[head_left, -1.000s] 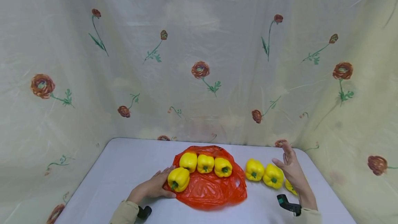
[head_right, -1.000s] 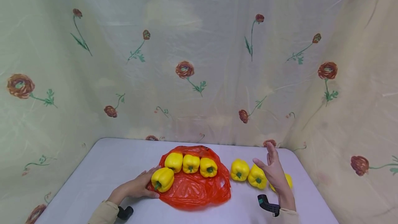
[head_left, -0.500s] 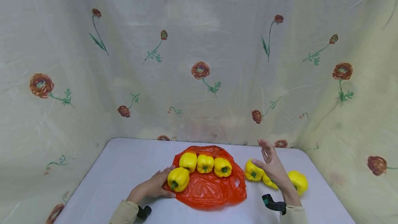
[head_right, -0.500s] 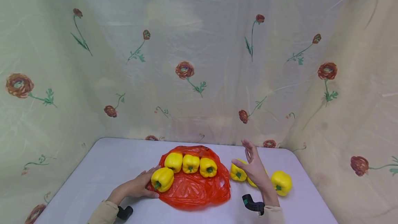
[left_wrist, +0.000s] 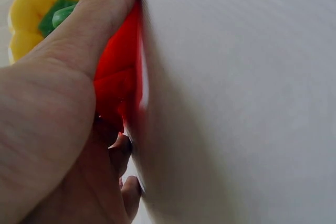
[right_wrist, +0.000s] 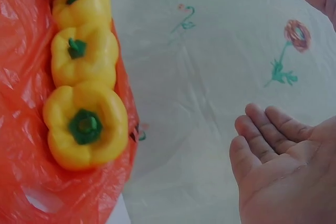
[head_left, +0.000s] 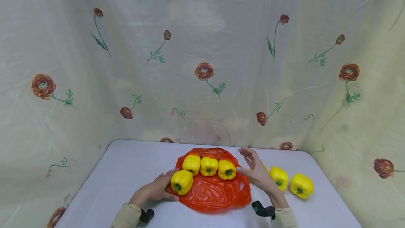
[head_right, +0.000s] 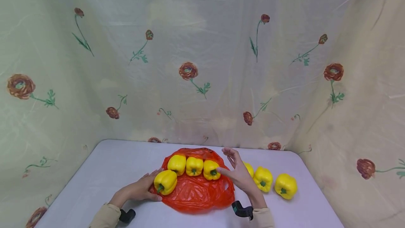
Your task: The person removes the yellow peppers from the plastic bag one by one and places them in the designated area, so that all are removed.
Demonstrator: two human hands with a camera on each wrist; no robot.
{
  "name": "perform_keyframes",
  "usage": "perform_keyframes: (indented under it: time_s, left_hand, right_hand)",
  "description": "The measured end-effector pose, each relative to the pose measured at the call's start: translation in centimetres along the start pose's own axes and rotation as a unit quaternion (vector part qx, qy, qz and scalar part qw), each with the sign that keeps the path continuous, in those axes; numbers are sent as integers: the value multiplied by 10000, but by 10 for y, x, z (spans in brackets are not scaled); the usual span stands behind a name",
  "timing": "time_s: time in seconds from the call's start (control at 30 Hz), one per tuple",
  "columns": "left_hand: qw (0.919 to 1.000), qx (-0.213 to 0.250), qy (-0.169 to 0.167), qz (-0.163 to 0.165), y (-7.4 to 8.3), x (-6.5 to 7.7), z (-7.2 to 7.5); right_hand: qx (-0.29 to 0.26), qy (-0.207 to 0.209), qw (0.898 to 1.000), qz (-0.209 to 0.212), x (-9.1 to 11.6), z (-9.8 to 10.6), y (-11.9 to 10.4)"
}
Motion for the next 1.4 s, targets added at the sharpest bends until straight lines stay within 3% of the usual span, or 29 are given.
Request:
perform_keyframes:
  time_s: [0.23,0.47,0.67,1.0,1.4]
  left_hand:
    - [10000,-13,-20,13,-1,0,-1]
    - [9999,-65,-5,83,-2,0,-1]
    - [9999,-32,-29,115,-3,0,0]
    - [10000,33,-40,79,0,0,0]
    - [10000,5,-37,57,-1,1,1]
  right_hand:
    - [-104,-44,9999,80,-2,-7,1]
    - [-219,-216,9985,-446,-2,-21,-2]
    - [-353,-438,9963,-654,-4,-43,-8]
    - [-681,-803,9928,-570,-13,-83,-9]
    - [-96,-1366,9875,-781,-18,-140,-7]
Point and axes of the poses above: each hand's wrist, its own x-axis away from the middle knuckle, its own z-axis out of the back of the hand, y = z × x, the point moved 5 cm from there along -x, towards the middle knuckle, and after that the axes turned 14 degrees about -z, right-handed, at the moved point
